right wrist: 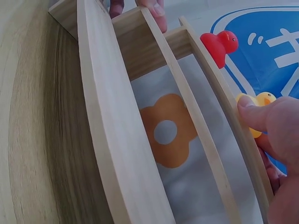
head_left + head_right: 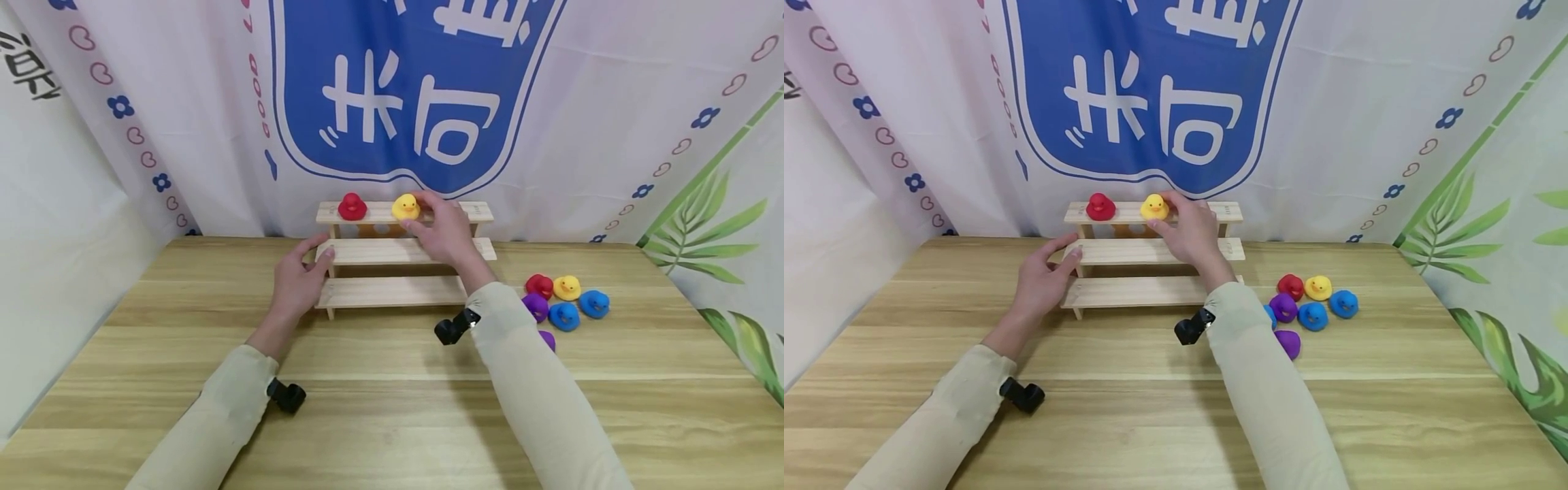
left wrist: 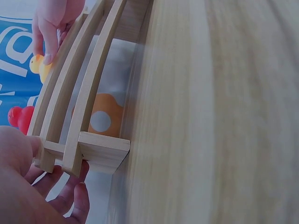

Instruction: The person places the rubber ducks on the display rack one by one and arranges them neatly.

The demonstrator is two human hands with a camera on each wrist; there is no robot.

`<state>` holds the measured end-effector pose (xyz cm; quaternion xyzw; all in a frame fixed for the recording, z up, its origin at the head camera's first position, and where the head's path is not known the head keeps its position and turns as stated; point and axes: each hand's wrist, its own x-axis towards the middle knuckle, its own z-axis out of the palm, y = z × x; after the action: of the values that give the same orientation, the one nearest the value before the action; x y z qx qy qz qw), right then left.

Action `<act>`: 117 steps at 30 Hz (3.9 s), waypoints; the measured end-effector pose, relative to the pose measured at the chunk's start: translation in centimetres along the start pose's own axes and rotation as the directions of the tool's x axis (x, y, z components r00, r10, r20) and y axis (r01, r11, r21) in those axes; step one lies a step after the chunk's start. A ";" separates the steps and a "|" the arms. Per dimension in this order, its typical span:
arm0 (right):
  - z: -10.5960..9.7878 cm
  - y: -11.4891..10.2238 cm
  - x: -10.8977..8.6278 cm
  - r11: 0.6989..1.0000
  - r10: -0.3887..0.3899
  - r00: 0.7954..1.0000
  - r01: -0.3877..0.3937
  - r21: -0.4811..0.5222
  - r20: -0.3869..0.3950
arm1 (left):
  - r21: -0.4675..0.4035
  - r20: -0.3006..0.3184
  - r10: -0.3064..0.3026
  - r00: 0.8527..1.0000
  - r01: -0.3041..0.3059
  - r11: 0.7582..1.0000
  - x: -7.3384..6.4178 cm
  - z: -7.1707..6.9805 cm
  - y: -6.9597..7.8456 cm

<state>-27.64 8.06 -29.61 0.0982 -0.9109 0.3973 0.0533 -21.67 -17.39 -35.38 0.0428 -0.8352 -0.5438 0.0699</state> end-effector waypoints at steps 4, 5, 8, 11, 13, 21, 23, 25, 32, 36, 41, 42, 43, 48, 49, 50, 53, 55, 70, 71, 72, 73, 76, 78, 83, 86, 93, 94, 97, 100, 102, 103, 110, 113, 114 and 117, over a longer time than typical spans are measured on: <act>0.3 -0.1 0.0 1.000 0.008 1.000 -0.009 -0.014 -0.020 | -0.004 0.000 0.002 1.000 -0.002 1.000 -0.1 0.0 0.1; 0.3 -0.1 0.0 1.000 0.010 1.000 -0.010 -0.018 -0.026 | -0.001 -0.001 0.001 1.000 -0.001 1.000 -0.1 0.0 0.1; 0.5 -0.2 0.1 0.999 0.010 0.999 -0.012 -0.037 -0.044 | 0.010 -0.002 0.000 1.000 0.000 1.000 0.0 0.1 0.2; 0.6 -0.2 0.1 0.999 0.007 0.998 -0.010 -0.048 -0.058 | 0.019 -0.003 0.001 1.000 0.000 1.000 0.0 0.2 0.2; 0.6 -0.2 0.2 0.999 0.008 0.998 -0.011 -0.051 -0.065 | 0.020 -0.002 0.005 1.000 -0.005 1.000 0.1 0.2 0.2; 0.6 -0.3 0.2 0.998 0.030 0.997 -0.033 -0.054 -0.068 | 0.010 0.002 0.011 1.000 -0.011 1.000 0.1 0.3 0.1; 0.5 -0.2 0.2 0.998 0.039 0.997 -0.041 -0.037 -0.062 | 0.010 0.003 0.010 1.000 -0.010 1.000 0.1 0.2 0.1; 0.3 -0.1 0.1 0.999 0.048 0.998 -0.049 -0.013 -0.051 | 0.008 0.007 0.007 1.000 -0.007 1.000 0.0 0.2 0.1; -0.5 0.3 -0.3 0.997 0.036 0.999 -0.036 0.063 -0.006 | 0.000 0.002 0.000 1.000 0.000 1.000 0.0 0.2 0.1; -1.0 0.7 -0.9 0.998 0.016 1.000 -0.016 0.062 0.003 | 0.004 -0.003 -0.001 1.000 0.001 1.000 -0.1 0.2 0.1; -2.0 1.4 -1.9 0.996 -0.025 1.000 0.023 0.088 0.012 | 0.004 -0.007 -0.005 1.000 0.005 1.000 -0.1 0.1 0.2; -2.3 1.6 -2.2 0.994 -0.031 0.999 0.030 0.102 0.013 | 0.007 -0.006 -0.006 1.000 0.006 1.000 -0.1 0.1 0.2; -2.5 1.8 -2.4 0.992 -0.041 0.999 0.039 0.116 0.013 | 0.009 -0.007 -0.006 1.000 0.006 1.000 -0.1 0.2 0.2; -4.0 2.8 -3.5 0.982 -0.085 0.996 0.084 0.171 0.001 | 0.023 -0.012 -0.011 1.000 0.012 1.000 -0.1 0.2 0.2; -4.3 3.1 -3.8 0.980 -0.089 0.996 0.088 0.179 0.001 | 0.023 -0.014 -0.012 1.000 0.012 1.000 -0.1 0.1 0.2; -4.7 3.3 -4.1 0.980 -0.087 0.996 0.086 0.181 0.000 | 0.024 -0.014 -0.014 1.000 0.014 1.000 -0.1 0.1 0.2; -5.6 4.3 -4.9 0.979 -0.074 0.997 0.071 0.190 0.007 | 0.020 -0.013 -0.019 1.000 0.020 1.000 -0.1 0.1 0.2; -6.1 5.1 -5.4 0.979 -0.068 0.998 0.065 0.193 0.007 | 0.015 -0.011 -0.020 1.000 0.020 1.000 -0.1 0.2 0.1; -9.1 7.6 -7.1 0.977 -0.016 1.000 0.019 0.214 -0.017 | 0.010 -0.023 -0.006 1.000 0.006 1.000 -0.1 0.1 0.2; -9.3 7.8 -7.2 0.978 -0.012 1.000 0.015 0.209 -0.015 | 0.009 -0.024 -0.006 1.000 0.006 1.000 -0.1 0.1 0.2; -9.5 8.0 -7.3 0.979 -0.008 1.000 0.010 0.206 -0.012 | 0.006 -0.024 -0.008 1.000 0.008 1.000 -0.1 0.0 0.2; -9.8 8.3 -7.4 0.979 -0.001 1.000 0.003 0.204 -0.010 | 0.006 -0.023 -0.007 1.000 0.007 1.000 -0.1 0.0 0.2; -10.4 9.1 -7.7 0.982 0.031 0.999 -0.028 0.185 -0.012 | -0.001 -0.016 -0.008 1.000 0.008 1.000 -0.2 0.0 0.3; -10.8 9.7 -7.8 0.983 0.043 0.999 -0.039 0.177 -0.019 | -0.004 -0.014 -0.006 1.000 0.006 1.000 -0.1 0.0 0.3; -11.4 11.1 -7.8 0.987 0.051 0.998 -0.047 0.154 -0.024 | -0.006 -0.017 -0.013 1.000 0.013 1.000 -0.1 0.0 0.2; -11.7 11.8 -8.0 0.988 0.043 0.999 -0.039 0.149 -0.020 | -0.006 -0.015 -0.015 1.000 0.015 1.000 -0.1 0.0 0.2; -12.6 13.7 -8.3 0.989 0.026 1.000 -0.023 0.149 -0.016 | -0.003 -0.015 -0.007 1.000 0.007 1.000 -0.1 0.1 0.3; -12.7 14.0 -8.3 0.989 0.027 1.000 -0.025 0.148 -0.016 | -0.003 -0.016 -0.009 1.000 0.009 1.000 -0.1 0.1 0.3; -13.0 14.6 -8.5 0.989 0.037 0.999 -0.036 0.146 -0.005 | -0.005 -0.014 -0.013 1.000 0.012 1.000 -0.1 0.1 0.2; -13.2 15.3 -8.6 0.990 0.052 0.999 -0.054 0.128 0.012 | -0.005 -0.013 -0.015 1.000 0.015 1.000 -0.1 0.1 0.1; -13.4 15.8 -8.6 0.991 0.067 0.997 -0.069 0.116 0.026 | 0.012 -0.021 -0.003 1.000 0.003 1.000 -0.1 0.1 0.1; -13.6 16.0 -8.7 0.991 0.074 0.997 -0.077 0.110 0.032 | 0.019 -0.026 0.003 1.000 -0.003 1.000 0.0 0.1 0.1; -14.3 17.8 -9.1 0.987 0.135 0.986 -0.143 0.078 0.101 | 0.035 -0.021 0.016 1.000 -0.015 0.999 0.1 0.1 0.1; -14.5 18.1 -9.2 0.985 0.151 0.979 -0.161 0.064 0.140 | 0.027 -0.015 0.004 1.000 -0.004 1.000 0.1 0.1 0.1; -14.6 18.2 -9.2 0.985 0.154 0.977 -0.164 0.059 0.149 | 0.025 -0.014 0.003 1.000 -0.003 1.000 0.1 0.1 0.1; -14.7 18.0 -9.2 0.984 0.165 0.970 -0.175 0.042 0.178 | 0.022 -0.010 0.005 1.000 -0.005 1.000 0.1 0.1 0.1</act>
<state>-22.33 32.11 -34.07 0.0554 -0.9053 0.4163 -0.0635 -21.75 -17.29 -35.33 0.0441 -0.8410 -0.5341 0.0750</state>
